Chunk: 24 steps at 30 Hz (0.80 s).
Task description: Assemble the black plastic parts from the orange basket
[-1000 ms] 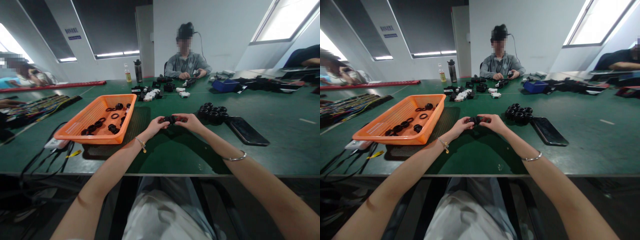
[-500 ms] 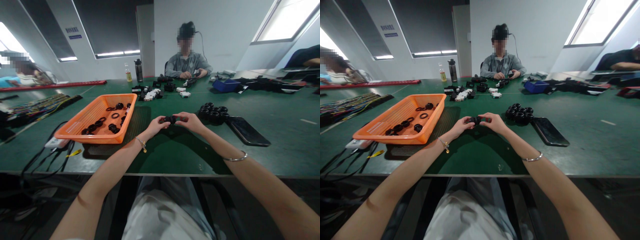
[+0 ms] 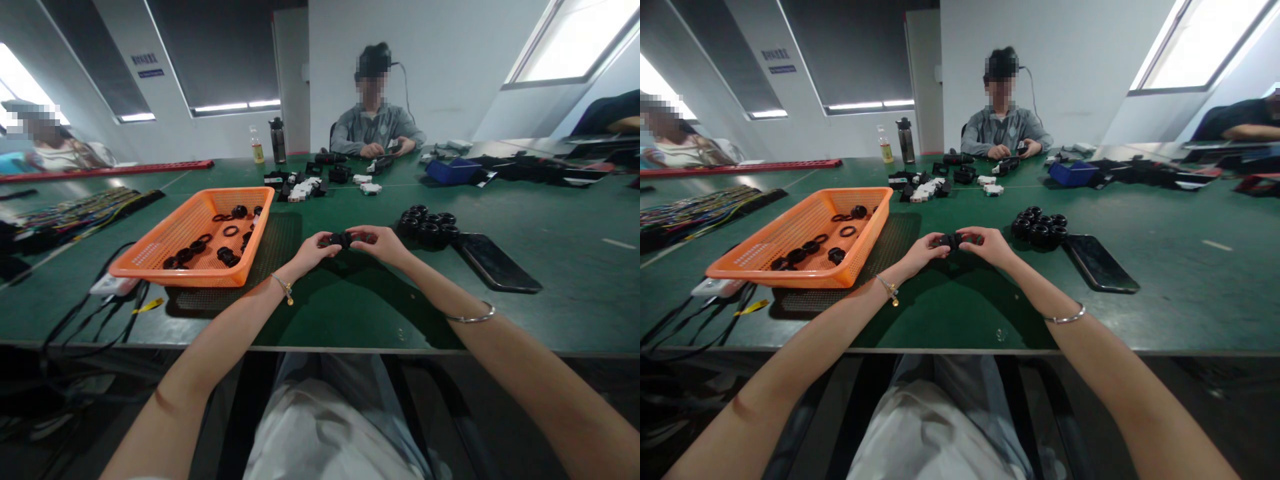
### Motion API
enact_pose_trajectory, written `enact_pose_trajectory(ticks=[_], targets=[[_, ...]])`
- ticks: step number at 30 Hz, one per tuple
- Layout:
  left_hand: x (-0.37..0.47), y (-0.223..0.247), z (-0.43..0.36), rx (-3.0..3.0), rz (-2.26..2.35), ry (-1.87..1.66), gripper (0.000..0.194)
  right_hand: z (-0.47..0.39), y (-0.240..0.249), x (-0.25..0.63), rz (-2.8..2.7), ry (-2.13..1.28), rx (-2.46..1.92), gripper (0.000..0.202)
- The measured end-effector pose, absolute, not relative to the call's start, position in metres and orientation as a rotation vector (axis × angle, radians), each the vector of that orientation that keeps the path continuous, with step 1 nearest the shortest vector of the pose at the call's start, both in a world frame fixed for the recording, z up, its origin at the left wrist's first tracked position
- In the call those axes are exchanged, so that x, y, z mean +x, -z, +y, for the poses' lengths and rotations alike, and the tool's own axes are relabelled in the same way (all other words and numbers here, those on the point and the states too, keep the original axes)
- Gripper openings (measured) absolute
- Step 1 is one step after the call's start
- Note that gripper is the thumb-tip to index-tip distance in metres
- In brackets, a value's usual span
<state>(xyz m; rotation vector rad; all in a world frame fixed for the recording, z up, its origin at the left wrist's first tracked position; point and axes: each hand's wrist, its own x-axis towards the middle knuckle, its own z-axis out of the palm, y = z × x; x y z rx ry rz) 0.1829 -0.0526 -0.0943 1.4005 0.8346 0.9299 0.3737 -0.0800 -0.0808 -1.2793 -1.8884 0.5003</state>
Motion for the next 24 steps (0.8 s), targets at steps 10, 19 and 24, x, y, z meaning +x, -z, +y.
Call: enact_pose_trajectory(ticks=[10, 19, 24], targets=[[0.1831, 0.0923, -0.055, 1.412, 0.86, -0.924, 0.035, -0.08, 0.0805, 0.3727, -1.881, -0.518, -1.317, 0.04], [0.1827, 0.0941, -0.0525, 1.396, 0.837, -0.91, 0.033, -0.0805, 0.0803, 0.3749, -1.953, -0.516, -1.233, 0.04], [0.1825, 0.0947, -0.0522, 1.409, 0.822, -0.922, 0.033, -0.0799, 0.0805, 0.3748, -1.946, -0.476, -1.243, 0.034]])
